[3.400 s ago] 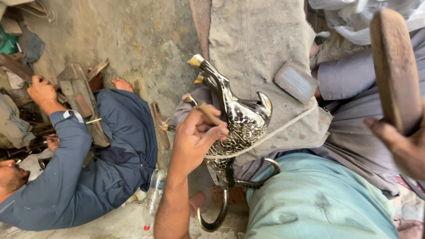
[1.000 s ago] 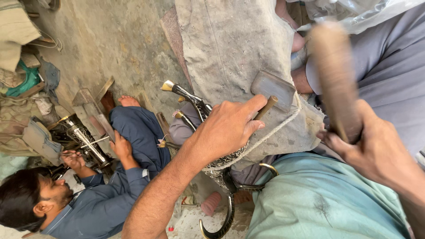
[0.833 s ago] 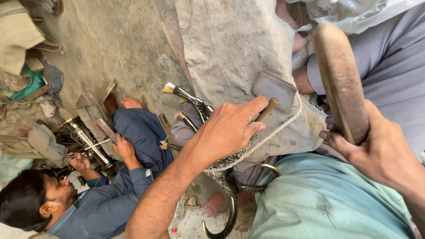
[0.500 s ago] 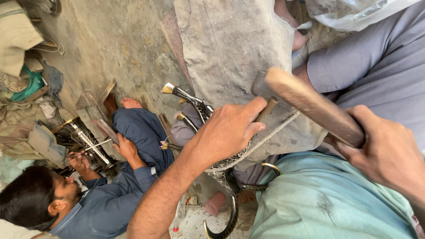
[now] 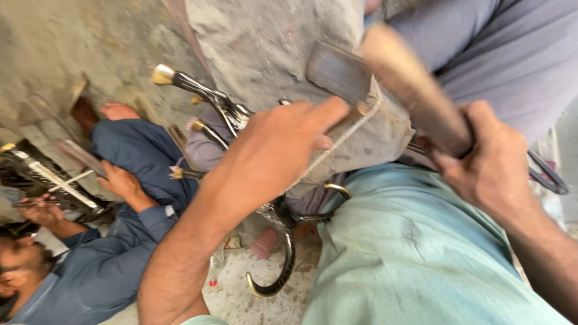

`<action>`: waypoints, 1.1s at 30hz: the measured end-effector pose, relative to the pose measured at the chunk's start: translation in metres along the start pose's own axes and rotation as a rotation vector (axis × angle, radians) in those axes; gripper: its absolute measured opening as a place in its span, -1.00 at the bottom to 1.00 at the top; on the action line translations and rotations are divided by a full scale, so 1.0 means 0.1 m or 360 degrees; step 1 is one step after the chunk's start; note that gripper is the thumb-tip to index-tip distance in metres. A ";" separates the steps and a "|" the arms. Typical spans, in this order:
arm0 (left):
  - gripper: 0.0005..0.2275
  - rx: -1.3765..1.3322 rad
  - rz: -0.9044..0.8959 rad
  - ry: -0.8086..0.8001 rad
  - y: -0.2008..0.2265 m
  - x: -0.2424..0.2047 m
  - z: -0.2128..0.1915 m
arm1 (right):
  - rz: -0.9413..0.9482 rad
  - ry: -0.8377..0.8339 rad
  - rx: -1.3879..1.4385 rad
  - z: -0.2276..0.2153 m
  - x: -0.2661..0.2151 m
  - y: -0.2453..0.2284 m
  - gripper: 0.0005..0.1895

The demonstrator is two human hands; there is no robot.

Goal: The person uses a wooden mallet to hammer a metal chisel against a silver-colored metal object with multiple curved horns. The object is held in place on a cloth-covered block. The person repeatedly strikes the chisel to shape or emboss the metal surface.

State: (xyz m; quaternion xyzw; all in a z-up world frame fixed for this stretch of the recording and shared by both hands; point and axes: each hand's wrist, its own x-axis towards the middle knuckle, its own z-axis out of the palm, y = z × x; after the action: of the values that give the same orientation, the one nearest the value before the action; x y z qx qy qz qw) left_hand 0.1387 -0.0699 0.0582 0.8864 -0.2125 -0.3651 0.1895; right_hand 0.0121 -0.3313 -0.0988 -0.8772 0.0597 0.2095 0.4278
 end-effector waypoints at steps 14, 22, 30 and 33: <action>-0.69 -0.0422 -0.0119 0.0591 -0.06 -0.86 0.30 | -0.0048 -0.2197 0.1418 0.12 -0.52 -0.53 -0.50; -0.70 -0.0459 -0.0209 0.0739 -0.10 -1.18 0.36 | -0.0558 -0.0891 0.0866 0.17 -0.28 -0.25 -0.63; -0.68 -0.0417 -0.0047 0.0767 -0.10 -1.11 0.36 | -0.0186 -0.1469 0.1989 -0.04 -0.59 -0.20 -0.53; -0.68 -0.0371 -0.0038 0.0740 -0.04 -1.11 0.32 | 0.0678 -0.1679 0.1980 0.41 -0.52 -0.12 -0.49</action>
State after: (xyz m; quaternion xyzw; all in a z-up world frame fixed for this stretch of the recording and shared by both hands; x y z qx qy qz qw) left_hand 0.0450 -0.0150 0.0978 0.9212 -0.1092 -0.1758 0.3296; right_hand -0.0442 -0.2957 -0.0911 -0.2386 0.1207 0.5971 0.7563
